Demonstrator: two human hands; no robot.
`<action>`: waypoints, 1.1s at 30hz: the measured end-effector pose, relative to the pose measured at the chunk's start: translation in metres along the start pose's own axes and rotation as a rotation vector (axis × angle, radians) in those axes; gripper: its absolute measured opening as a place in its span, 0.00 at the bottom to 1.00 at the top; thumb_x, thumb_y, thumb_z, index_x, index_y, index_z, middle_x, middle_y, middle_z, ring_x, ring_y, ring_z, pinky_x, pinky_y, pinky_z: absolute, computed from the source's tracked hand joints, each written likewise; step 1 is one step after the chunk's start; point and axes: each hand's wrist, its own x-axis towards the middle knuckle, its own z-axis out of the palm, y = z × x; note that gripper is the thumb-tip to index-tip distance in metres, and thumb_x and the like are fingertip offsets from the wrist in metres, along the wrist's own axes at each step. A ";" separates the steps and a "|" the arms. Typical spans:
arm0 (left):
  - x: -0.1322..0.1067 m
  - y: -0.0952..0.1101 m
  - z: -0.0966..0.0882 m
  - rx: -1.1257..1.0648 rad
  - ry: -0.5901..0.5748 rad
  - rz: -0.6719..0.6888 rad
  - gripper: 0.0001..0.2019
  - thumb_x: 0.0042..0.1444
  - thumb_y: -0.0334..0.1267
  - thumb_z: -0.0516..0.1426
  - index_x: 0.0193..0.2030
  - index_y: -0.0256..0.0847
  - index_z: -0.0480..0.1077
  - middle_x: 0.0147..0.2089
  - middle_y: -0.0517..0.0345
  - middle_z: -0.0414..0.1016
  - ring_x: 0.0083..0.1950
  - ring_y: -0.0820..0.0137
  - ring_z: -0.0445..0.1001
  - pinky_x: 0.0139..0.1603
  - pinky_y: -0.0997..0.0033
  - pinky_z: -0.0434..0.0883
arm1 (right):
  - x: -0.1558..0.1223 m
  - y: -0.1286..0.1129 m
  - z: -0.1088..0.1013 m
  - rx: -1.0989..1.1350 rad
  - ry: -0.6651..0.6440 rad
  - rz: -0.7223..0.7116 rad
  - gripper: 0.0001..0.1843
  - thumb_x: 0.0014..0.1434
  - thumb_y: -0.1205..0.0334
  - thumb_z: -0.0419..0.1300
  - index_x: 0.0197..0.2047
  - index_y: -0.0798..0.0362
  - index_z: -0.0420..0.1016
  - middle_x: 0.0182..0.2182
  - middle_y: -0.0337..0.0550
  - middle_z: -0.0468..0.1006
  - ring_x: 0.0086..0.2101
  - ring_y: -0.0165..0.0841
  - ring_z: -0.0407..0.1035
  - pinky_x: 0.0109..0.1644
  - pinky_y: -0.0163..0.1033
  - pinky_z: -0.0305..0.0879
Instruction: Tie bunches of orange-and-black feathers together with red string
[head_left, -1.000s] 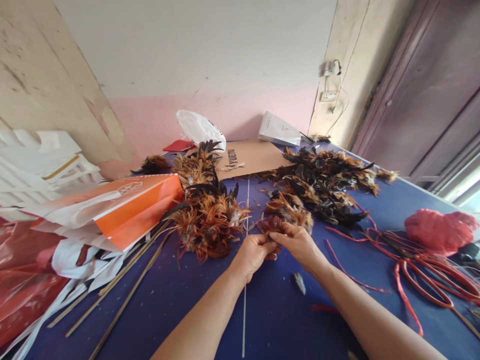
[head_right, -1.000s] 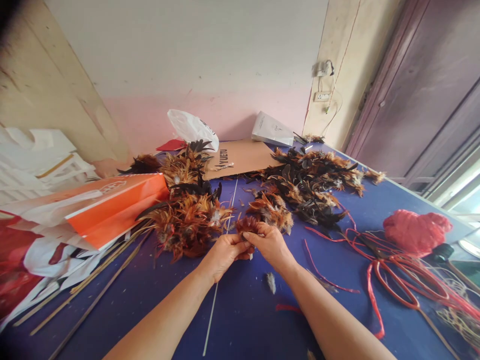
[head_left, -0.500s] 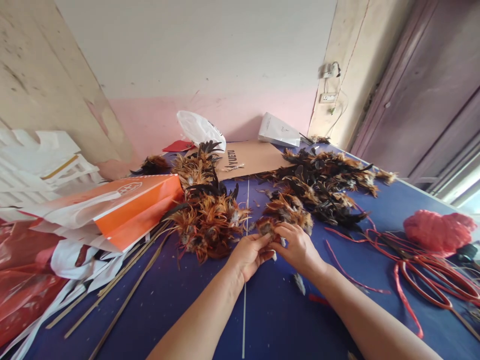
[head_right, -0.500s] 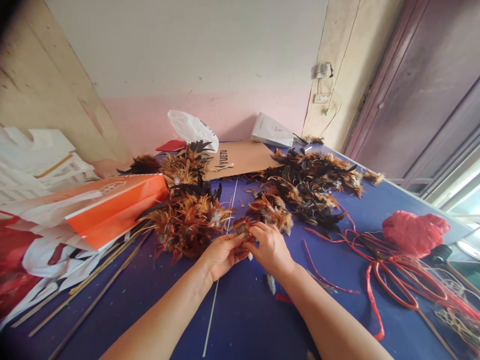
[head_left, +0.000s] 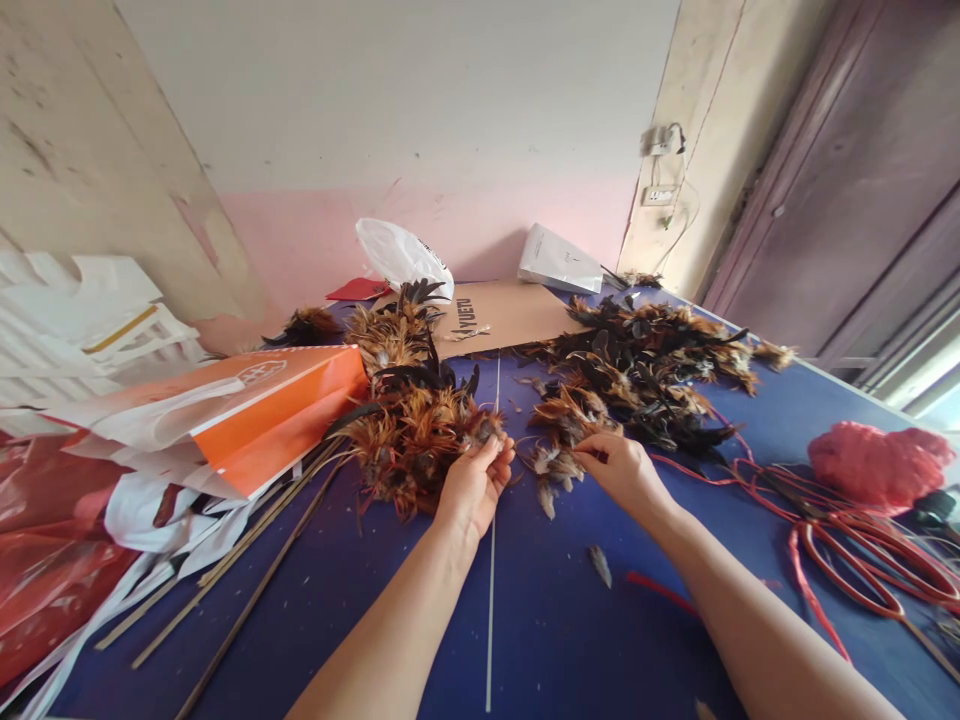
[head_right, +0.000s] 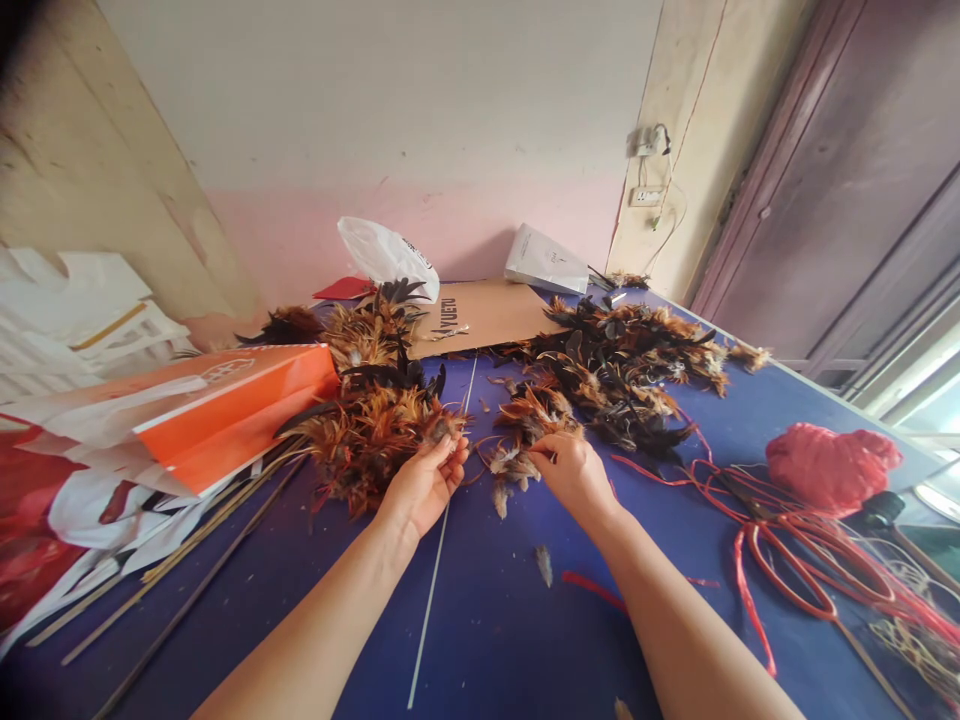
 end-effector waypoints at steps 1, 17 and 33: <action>-0.001 -0.001 0.001 0.004 0.003 -0.004 0.03 0.49 0.29 0.58 0.31 0.34 0.72 0.32 0.53 0.74 0.28 0.78 0.72 0.25 0.83 0.67 | -0.002 -0.004 0.003 -0.002 -0.008 -0.025 0.09 0.50 0.59 0.55 0.32 0.51 0.75 0.29 0.41 0.75 0.27 0.32 0.67 0.32 0.36 0.61; -0.003 -0.009 0.003 0.014 -0.024 -0.042 0.04 0.49 0.29 0.57 0.33 0.33 0.72 0.31 0.53 0.74 0.28 0.76 0.72 0.24 0.81 0.67 | -0.004 -0.035 0.022 0.027 0.006 -0.181 0.09 0.54 0.60 0.53 0.29 0.52 0.74 0.30 0.43 0.69 0.30 0.31 0.64 0.35 0.35 0.60; -0.006 -0.012 0.004 -0.008 -0.110 -0.205 0.04 0.49 0.29 0.57 0.33 0.32 0.71 0.31 0.52 0.74 0.29 0.74 0.73 0.23 0.80 0.67 | 0.005 -0.008 0.009 1.541 0.022 0.564 0.11 0.40 0.65 0.68 0.27 0.55 0.70 0.21 0.34 0.72 0.21 0.22 0.65 0.24 0.27 0.64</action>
